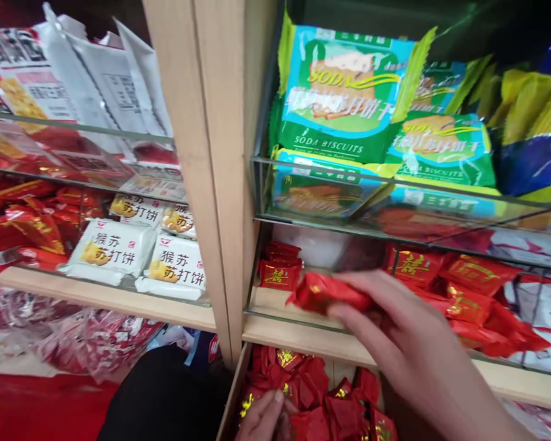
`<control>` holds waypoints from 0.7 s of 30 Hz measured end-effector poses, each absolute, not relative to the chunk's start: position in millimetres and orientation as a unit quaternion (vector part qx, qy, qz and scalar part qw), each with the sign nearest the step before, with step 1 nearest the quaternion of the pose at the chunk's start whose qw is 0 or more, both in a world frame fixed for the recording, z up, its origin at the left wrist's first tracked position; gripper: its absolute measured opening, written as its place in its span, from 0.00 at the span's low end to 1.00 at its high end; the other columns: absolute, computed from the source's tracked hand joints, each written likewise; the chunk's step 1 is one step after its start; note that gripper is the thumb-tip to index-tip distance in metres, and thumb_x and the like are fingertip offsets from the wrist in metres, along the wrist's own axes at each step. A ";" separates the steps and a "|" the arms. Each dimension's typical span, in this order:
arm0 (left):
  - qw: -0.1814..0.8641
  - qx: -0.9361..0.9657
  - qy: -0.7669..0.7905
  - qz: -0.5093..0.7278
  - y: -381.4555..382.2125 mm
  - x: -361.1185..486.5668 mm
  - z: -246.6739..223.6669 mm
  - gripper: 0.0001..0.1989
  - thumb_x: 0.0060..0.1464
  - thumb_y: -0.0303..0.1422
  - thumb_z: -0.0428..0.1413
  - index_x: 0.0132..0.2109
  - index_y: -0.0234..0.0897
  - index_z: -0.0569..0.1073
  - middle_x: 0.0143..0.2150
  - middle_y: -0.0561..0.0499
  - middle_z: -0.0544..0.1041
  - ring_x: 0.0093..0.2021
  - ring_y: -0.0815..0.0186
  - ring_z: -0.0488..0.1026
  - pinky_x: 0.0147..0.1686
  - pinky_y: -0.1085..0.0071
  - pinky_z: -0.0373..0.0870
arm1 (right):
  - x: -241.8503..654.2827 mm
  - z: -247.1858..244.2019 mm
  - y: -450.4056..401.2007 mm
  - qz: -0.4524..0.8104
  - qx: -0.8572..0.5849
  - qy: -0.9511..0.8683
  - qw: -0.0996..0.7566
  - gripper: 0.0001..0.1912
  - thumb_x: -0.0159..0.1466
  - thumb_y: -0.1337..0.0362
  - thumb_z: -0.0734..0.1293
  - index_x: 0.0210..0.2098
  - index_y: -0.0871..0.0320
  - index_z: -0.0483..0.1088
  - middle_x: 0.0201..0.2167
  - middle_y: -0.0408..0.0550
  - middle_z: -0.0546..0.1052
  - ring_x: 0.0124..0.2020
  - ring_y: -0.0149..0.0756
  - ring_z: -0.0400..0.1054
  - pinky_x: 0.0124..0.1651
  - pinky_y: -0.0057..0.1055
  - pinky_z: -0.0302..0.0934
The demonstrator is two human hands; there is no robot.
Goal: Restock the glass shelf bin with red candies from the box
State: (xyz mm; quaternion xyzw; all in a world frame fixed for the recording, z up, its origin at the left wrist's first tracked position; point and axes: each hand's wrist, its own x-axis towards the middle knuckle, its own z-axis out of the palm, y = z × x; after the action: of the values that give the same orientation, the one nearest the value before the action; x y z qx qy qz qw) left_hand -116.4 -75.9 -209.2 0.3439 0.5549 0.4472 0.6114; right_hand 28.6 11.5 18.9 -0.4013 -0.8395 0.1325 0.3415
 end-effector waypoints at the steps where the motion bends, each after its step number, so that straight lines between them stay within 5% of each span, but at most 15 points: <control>1: 0.615 0.350 0.553 0.439 -77.1 -115.3 -210.1 0.33 0.41 0.63 0.43 0.29 0.35 0.70 0.17 0.57 0.64 0.17 0.72 0.58 0.19 0.74 0.56 | 16.9 19.1 27.1 0.095 -0.404 -0.855 0.309 0.11 0.59 0.61 0.63 0.41 0.53 0.69 0.35 0.48 0.73 0.36 0.37 0.69 0.37 0.31 0.63; 6: 0.638 0.385 0.544 0.385 -81.1 -114.4 -213.2 0.31 0.41 0.63 0.44 0.30 0.36 0.66 0.19 0.57 0.64 0.17 0.74 0.57 0.19 0.76 0.52 | -37.8 -8.7 72.1 0.078 -0.411 -0.903 0.096 0.10 0.56 0.64 0.66 0.38 0.59 0.69 0.32 0.47 0.73 0.35 0.35 0.69 0.37 0.28 0.60; 16: 0.599 0.458 0.548 0.361 -83.4 -110.7 -215.1 0.17 0.45 0.46 0.52 0.24 0.37 0.62 0.18 0.60 0.56 0.21 0.73 0.52 0.21 0.75 0.48 | -53.5 -11.3 68.6 -0.074 -0.435 -0.894 0.072 0.10 0.56 0.61 0.65 0.34 0.59 0.65 0.36 0.52 0.68 0.38 0.44 0.67 0.32 0.32 0.61; 21: 0.588 0.476 0.556 0.344 -84.0 -108.1 -209.3 0.12 0.47 0.41 0.50 0.25 0.36 0.63 0.20 0.59 0.57 0.22 0.73 0.53 0.23 0.76 0.51 | -52.6 -18.5 74.7 -0.068 -0.428 -0.897 0.080 0.22 0.50 0.55 0.69 0.38 0.61 0.62 0.38 0.53 0.66 0.39 0.46 0.66 0.33 0.35 0.63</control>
State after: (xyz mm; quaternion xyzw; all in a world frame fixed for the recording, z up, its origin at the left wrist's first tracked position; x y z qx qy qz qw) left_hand -108.1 -84.0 -209.3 0.4764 0.5561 0.3437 0.5879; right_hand -52.6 74.7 -18.5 -0.4284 -0.8975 -0.0682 0.0798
